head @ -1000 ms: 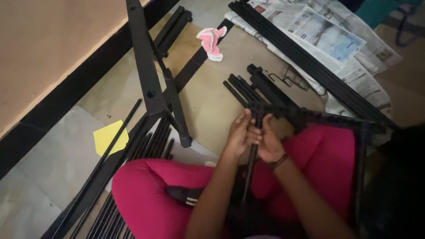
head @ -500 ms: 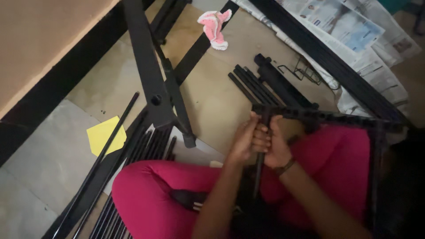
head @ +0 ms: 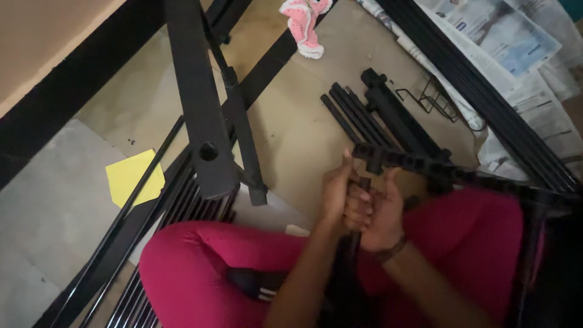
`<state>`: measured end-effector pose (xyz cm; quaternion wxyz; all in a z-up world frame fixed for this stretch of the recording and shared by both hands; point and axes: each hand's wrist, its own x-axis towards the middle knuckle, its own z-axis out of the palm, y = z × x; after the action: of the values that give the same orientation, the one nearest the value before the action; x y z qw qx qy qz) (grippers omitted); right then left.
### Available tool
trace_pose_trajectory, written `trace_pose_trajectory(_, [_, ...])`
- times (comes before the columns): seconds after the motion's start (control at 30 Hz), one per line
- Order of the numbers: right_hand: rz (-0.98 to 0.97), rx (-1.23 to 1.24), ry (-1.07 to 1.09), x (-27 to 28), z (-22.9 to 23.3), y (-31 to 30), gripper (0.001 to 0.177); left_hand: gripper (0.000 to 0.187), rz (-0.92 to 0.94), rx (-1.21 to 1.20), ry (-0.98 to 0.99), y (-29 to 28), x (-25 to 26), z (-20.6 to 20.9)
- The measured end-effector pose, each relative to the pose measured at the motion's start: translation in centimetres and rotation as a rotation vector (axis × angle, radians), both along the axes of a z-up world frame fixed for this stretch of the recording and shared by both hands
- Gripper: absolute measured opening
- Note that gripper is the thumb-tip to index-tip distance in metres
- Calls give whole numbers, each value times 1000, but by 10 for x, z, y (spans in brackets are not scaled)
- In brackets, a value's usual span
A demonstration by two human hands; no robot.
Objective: The person sits on the floor and assembles black metal furniture components by hand, connecting rods and crossbars into frame sections. They repeatedly align and press parts together, then place assembled sections on the floor.
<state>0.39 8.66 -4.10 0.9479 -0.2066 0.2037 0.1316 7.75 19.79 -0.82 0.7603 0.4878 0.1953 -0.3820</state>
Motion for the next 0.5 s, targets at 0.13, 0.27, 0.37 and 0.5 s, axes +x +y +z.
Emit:
trace_pose_trajectory(0.13, [47,103,-26,8,3,3,90,75,24,-14,-113,1,8,5])
trace_pose_trajectory(0.27, [-12,36,-19,12,7,2,88,73,-14,-110,-2,0,2,-2])
trace_pose_trajectory(0.37, [-95,-139,57,14,16,7,85,73,-52,-63,33,-3,0,-21])
trace_pose_trajectory(0.5, [-190,-408,334,13,37,16,57,58,11,-196,-197,-9,-28,-43])
